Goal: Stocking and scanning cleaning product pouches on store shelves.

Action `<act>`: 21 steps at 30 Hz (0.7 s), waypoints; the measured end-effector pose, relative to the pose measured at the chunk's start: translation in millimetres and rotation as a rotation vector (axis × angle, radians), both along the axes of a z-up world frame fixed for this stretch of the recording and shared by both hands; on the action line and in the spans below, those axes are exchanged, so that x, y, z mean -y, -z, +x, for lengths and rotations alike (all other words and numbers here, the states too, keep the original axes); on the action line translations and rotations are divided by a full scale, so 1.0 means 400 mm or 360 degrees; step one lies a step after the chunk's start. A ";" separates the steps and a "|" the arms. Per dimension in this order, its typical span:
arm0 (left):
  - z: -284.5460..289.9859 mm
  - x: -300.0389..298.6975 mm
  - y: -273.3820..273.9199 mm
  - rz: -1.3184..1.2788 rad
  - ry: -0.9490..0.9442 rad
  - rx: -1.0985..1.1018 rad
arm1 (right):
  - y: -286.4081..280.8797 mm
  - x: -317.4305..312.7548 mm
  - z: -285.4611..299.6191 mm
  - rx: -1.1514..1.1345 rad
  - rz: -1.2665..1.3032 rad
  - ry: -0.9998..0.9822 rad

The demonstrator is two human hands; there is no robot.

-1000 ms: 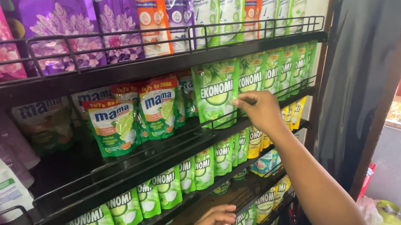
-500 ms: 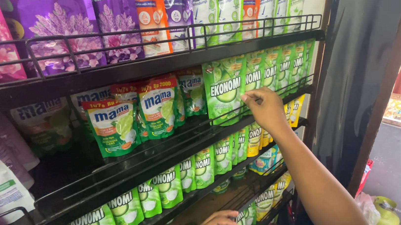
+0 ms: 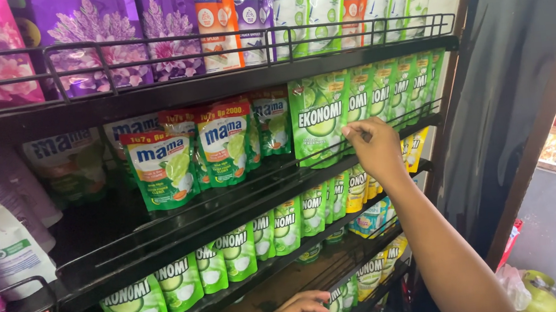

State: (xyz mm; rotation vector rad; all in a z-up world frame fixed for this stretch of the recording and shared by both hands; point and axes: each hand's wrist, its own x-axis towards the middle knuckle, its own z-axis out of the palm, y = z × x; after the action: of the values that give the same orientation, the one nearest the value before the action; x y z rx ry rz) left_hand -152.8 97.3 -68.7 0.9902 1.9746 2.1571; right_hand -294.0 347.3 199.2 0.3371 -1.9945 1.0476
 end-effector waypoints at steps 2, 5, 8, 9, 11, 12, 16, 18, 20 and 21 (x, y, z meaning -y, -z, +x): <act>-0.001 -0.002 0.004 -0.0007 0.0006 -0.0028 | 0.001 -0.002 -0.001 -0.0003 0.0003 0.0004; 0.003 -0.003 -0.001 -0.0036 0.0008 -0.0043 | 0.000 -0.003 -0.002 -0.0020 0.0015 0.0010; 0.015 -0.003 -0.016 -0.0079 0.0003 -0.0012 | 0.001 -0.003 0.001 -0.0030 0.0024 0.0016; 0.020 -0.004 -0.021 -0.0099 0.0000 0.0001 | 0.003 -0.003 0.002 -0.0030 0.0027 0.0021; 0.021 -0.005 -0.012 -0.0087 -0.0003 0.0009 | -0.001 0.007 0.026 -0.0067 0.0016 0.0031; 0.021 -0.005 -0.007 -0.0076 -0.0003 0.0012 | -0.004 0.012 0.038 -0.0110 0.0004 0.0042; -0.009 -0.005 0.080 -0.0059 -0.0021 -0.0001 | 0.042 0.025 0.125 -0.0316 -0.0113 0.0039; -0.044 -0.003 0.172 -0.0050 -0.0002 -0.0075 | 0.079 0.040 0.211 -0.0546 -0.0224 0.0030; -0.049 0.020 0.141 -0.0099 0.0082 -0.0201 | 0.225 0.025 0.270 -0.0575 -0.0290 -0.0104; -0.045 0.033 0.128 -0.0151 0.0180 -0.0313 | 0.302 0.018 0.301 -0.0591 -0.0356 -0.0222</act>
State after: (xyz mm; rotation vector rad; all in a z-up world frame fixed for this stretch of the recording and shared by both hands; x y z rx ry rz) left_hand -170.7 84.0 -119.8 1.3086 2.0244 1.9559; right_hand -173.6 340.1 78.5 0.5144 -1.5261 1.1871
